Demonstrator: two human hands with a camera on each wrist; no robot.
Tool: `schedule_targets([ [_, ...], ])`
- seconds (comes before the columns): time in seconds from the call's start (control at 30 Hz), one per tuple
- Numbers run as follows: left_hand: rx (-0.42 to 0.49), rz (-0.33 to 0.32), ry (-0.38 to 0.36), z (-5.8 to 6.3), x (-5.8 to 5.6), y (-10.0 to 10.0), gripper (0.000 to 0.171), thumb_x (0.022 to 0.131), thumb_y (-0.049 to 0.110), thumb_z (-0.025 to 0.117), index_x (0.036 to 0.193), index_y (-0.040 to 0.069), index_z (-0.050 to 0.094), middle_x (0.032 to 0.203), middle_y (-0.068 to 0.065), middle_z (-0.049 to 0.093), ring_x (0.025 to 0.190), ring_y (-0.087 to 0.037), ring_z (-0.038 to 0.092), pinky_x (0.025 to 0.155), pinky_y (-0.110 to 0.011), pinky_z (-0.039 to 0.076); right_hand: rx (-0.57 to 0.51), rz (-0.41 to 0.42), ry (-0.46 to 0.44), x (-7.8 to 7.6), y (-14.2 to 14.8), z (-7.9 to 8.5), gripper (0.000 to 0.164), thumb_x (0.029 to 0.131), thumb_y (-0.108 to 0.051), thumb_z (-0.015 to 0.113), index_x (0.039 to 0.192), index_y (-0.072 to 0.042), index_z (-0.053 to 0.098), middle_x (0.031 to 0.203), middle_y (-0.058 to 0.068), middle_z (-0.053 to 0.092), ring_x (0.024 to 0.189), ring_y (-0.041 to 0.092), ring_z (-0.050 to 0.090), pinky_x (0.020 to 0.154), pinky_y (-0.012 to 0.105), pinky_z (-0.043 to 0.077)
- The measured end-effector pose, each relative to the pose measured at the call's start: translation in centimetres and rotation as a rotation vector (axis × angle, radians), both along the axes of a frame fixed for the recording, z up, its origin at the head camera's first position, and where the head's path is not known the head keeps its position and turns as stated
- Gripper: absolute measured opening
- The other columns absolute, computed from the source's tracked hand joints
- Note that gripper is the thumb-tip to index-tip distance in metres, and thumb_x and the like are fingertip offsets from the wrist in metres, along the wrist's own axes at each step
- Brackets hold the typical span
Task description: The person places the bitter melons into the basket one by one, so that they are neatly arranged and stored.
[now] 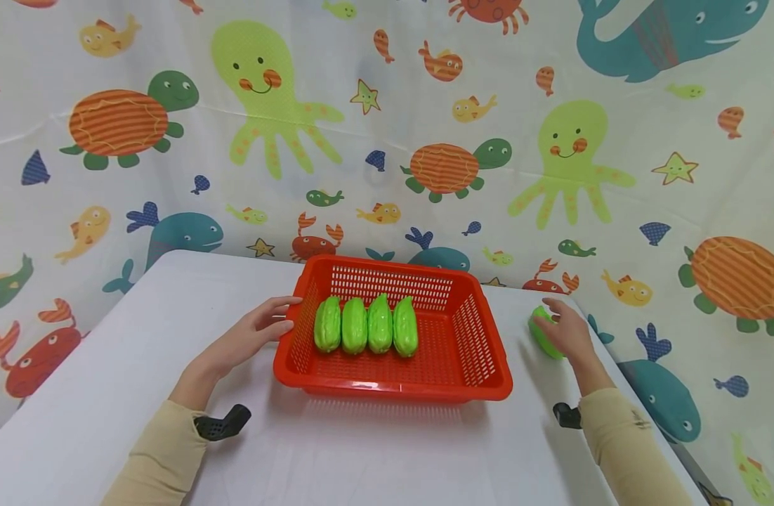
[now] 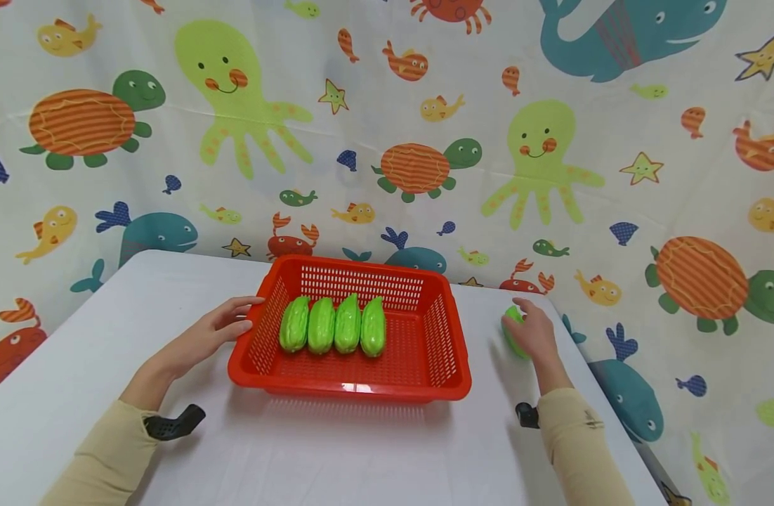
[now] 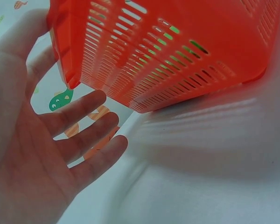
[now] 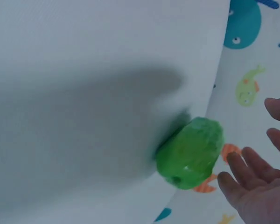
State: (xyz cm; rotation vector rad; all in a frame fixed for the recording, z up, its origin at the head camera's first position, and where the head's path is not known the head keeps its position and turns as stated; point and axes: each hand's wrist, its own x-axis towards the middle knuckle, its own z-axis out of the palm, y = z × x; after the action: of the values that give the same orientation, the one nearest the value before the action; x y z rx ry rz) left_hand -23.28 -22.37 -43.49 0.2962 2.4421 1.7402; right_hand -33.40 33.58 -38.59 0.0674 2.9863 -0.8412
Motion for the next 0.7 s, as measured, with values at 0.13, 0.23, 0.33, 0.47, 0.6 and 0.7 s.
schedule_targets([
  [0.13,-0.004,0.006,-0.01,0.0,0.0,0.0,0.058,0.098,0.04,0.057,0.15,0.025,0.035,0.146,-0.021,0.038,0.126,-0.042,0.047,0.093,-0.05,0.051,-0.004,0.008,-0.031,0.0,0.9,-0.5,0.064,0.098,-0.028,0.057,0.15,-0.001,0.03,0.149,0.032,0.03,0.131,0.05,0.033,0.103,0.064,0.036],
  [0.23,-0.005,0.007,-0.01,0.0,0.0,0.0,0.058,0.098,0.041,0.057,0.15,0.025,0.035,0.146,-0.021,0.038,0.126,-0.042,0.047,0.094,-0.051,0.051,-0.008,0.004,-0.066,-0.1,1.4,-0.9,0.065,0.098,-0.028,0.057,0.151,-0.003,0.029,0.149,0.032,0.028,0.13,0.051,0.031,0.103,0.066,0.034],
  [0.33,-0.002,0.006,-0.004,0.1,0.0,0.0,0.058,0.098,0.04,0.057,0.149,0.025,0.036,0.146,-0.021,0.038,0.126,-0.042,0.047,0.094,-0.051,0.05,-0.006,-0.003,-0.094,-0.3,1.8,-1.4,0.066,0.099,-0.028,0.057,0.152,-0.004,0.027,0.15,0.033,0.026,0.13,0.051,0.029,0.104,0.067,0.032],
  [0.47,0.002,0.002,0.001,0.0,0.0,0.0,0.057,0.098,0.04,0.056,0.149,0.025,0.036,0.146,-0.021,0.038,0.126,-0.043,0.047,0.093,-0.051,0.051,0.007,-0.01,-0.106,-0.6,2.1,-1.8,0.065,0.098,-0.025,0.058,0.152,-0.002,0.028,0.15,0.034,0.024,0.133,0.051,0.025,0.106,0.068,0.028],
  [0.6,0.003,0.001,-0.002,0.0,0.0,0.0,0.057,0.098,0.04,0.057,0.149,0.025,0.036,0.145,-0.021,0.038,0.126,-0.042,0.047,0.093,-0.05,0.051,0.018,-0.015,-0.115,-0.6,2.3,-2.0,0.063,0.098,-0.021,0.057,0.151,0.0,0.028,0.149,0.035,0.024,0.134,0.052,0.023,0.107,0.068,0.026],
  [0.7,0.005,0.0,0.0,-0.1,0.0,0.0,0.058,0.098,0.039,0.057,0.149,0.024,0.036,0.146,-0.021,0.038,0.126,-0.043,0.047,0.093,-0.05,0.051,0.028,-0.024,-0.133,-0.6,2.4,-2.3,0.063,0.098,-0.02,0.056,0.151,0.0,0.028,0.147,0.036,0.024,0.131,0.052,0.024,0.107,0.068,0.026],
])
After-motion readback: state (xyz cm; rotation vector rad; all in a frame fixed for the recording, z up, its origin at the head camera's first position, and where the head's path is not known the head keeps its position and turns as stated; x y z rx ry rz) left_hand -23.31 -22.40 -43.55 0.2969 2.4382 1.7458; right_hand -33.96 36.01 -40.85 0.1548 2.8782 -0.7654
